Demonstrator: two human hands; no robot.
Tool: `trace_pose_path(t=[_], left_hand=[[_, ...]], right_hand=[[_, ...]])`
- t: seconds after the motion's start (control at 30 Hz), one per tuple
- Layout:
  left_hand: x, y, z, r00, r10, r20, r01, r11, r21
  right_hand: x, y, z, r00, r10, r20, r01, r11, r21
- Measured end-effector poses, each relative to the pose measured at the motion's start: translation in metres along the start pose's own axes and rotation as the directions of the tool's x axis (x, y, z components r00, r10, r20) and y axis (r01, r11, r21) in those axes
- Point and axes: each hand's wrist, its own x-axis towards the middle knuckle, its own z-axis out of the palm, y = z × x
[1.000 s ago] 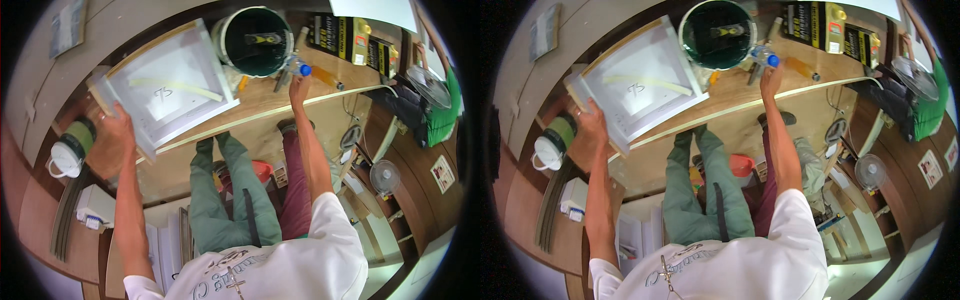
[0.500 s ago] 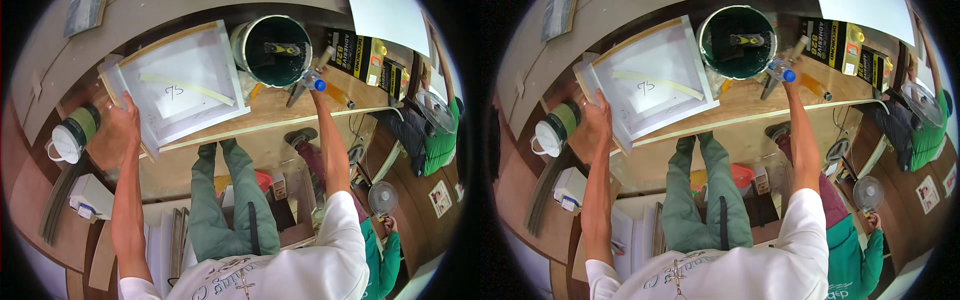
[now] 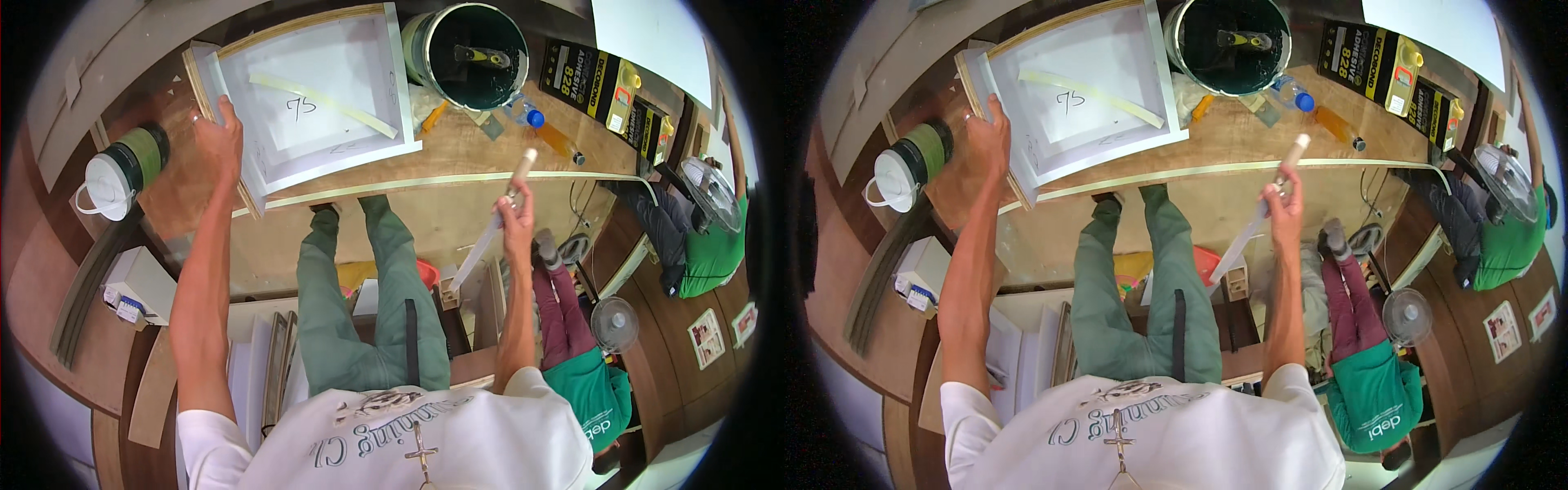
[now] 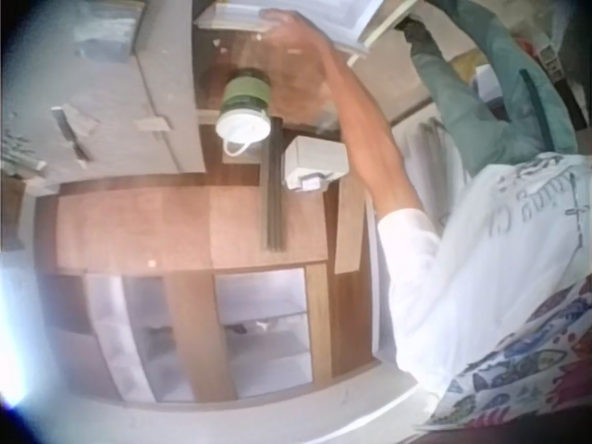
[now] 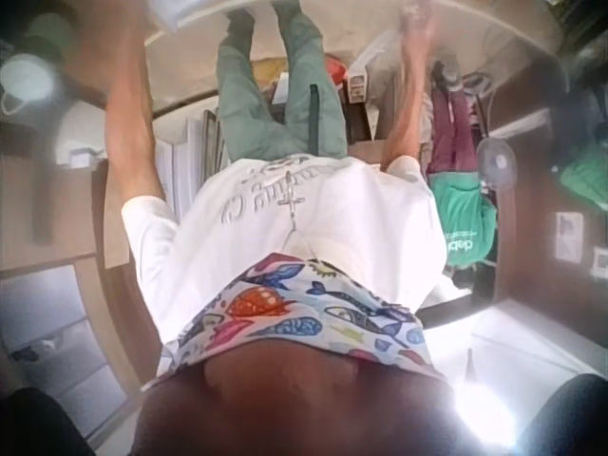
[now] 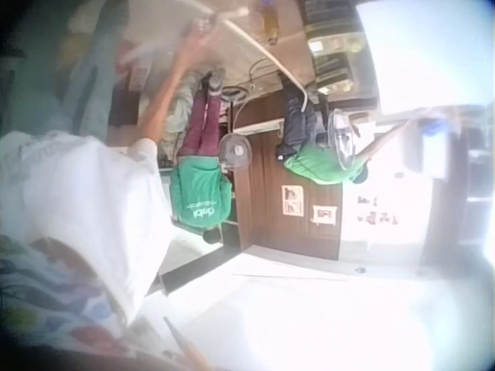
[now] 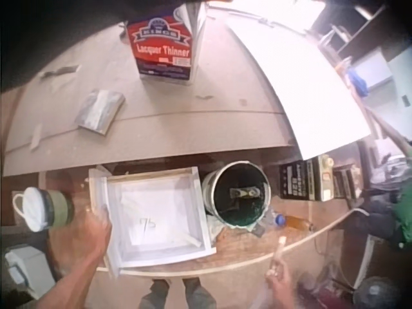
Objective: The person attaches white trim to the edges of a wooden drawer box, using a pencil to mark the trim and cutting it to size. The person then applies adhesive to the edges and hammers the trim into place, finishing by sanding the corners of the assembled drawer.
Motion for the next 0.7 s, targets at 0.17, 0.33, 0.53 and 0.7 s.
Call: trace_pose_path(t=[0.17, 0.33, 0.53, 0.7], left_hand=[[0.002, -0.006, 0.003, 1.000, 0.026, -0.016, -0.027, 0.998, -0.050], [0.003, -0.013, 0.003, 0.994, 0.094, -0.059, -0.100, 0.990, -0.102], [-0.005, 0.000, 0.010, 0.991, 0.118, 0.058, -0.112, 0.989, -0.095], [0.002, -0.012, -0.002, 0.993, 0.120, -0.016, -0.121, 0.990, -0.071]], right_hand=[[-0.030, 0.029, 0.054, 0.977, 0.154, 0.146, -0.212, 0.764, 0.609], [0.023, 0.075, 0.124, 0.997, 0.068, 0.047, -0.081, 0.679, 0.730], [0.106, 0.113, 0.130, 0.960, -0.199, -0.197, 0.171, 0.974, -0.150], [0.117, 0.083, 0.157, 0.895, -0.415, -0.162, 0.276, 0.802, -0.530]])
